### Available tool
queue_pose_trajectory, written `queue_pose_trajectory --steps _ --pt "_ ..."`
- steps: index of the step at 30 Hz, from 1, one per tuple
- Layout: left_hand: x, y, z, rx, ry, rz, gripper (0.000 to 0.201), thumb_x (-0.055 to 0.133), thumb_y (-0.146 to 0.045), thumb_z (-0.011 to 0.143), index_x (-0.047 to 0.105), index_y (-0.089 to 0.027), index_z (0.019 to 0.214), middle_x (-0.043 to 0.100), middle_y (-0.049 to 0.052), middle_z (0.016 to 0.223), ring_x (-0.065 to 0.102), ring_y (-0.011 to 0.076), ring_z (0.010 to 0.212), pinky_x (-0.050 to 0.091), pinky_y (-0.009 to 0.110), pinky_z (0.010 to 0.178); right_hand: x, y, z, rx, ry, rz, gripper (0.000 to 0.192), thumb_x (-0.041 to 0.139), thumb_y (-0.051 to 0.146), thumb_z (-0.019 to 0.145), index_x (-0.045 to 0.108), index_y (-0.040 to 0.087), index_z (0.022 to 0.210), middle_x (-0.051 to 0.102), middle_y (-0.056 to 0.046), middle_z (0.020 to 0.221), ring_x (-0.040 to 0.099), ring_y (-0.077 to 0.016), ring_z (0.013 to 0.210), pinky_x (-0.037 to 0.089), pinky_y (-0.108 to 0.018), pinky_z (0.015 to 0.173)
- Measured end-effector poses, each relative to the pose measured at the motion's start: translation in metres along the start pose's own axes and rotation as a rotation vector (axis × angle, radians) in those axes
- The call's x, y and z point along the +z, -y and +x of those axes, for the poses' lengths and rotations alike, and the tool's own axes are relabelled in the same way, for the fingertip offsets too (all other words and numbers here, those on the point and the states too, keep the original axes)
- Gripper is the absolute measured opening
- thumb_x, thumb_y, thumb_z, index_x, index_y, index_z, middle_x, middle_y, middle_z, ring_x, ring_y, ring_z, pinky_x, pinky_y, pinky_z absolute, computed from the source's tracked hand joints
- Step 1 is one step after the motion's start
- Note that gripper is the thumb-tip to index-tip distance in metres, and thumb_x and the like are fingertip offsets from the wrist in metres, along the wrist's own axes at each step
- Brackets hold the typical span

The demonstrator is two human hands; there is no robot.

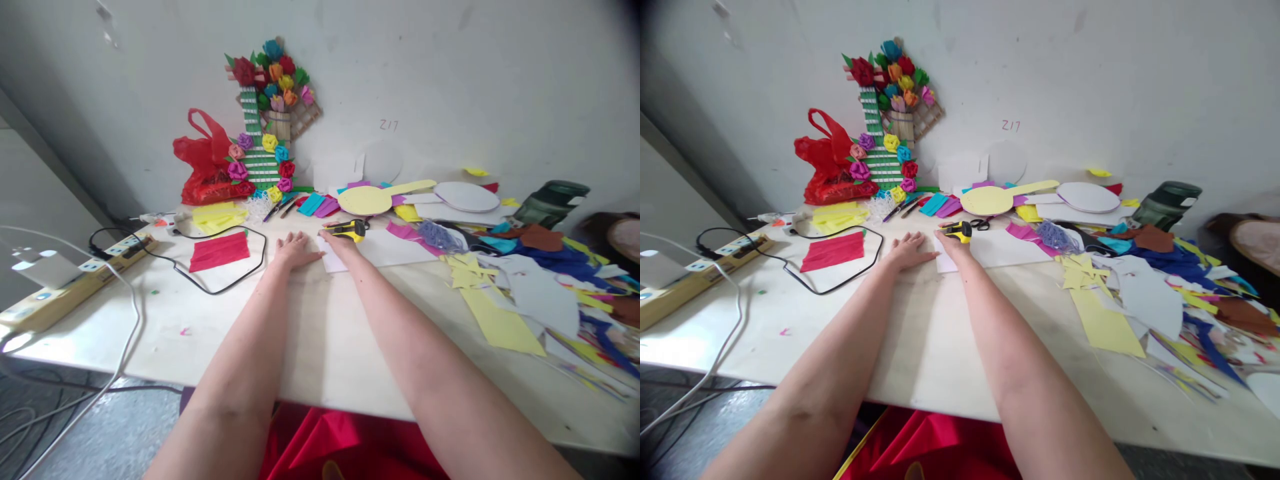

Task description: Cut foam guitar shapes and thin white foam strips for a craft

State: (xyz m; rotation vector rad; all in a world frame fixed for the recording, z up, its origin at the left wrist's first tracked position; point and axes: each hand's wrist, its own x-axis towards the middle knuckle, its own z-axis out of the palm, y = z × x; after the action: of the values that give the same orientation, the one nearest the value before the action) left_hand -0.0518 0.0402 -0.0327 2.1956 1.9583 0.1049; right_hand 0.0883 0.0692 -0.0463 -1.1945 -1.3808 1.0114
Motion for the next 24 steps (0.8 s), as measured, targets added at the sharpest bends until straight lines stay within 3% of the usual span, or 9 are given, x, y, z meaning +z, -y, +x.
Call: queue_pose_trajectory --steps 24 --pt "-0.0001 0.0008 -0.0004 0.007 0.001 -0.015 0.087 0.031 -0.074 0.069 0.025 -0.024 0.139 0.012 0.004 0.149 0.006 0.0288 0.135 0.005 0.051 0.106 0.0005 0.0088 -0.0071 0.014 -0.036 0.035 0.023 0.058 0.025 0.073 0.056 0.018 0.096 0.058 0.0 0.075 0.053 -0.0122 0.069 0.044 -0.028 0.071"
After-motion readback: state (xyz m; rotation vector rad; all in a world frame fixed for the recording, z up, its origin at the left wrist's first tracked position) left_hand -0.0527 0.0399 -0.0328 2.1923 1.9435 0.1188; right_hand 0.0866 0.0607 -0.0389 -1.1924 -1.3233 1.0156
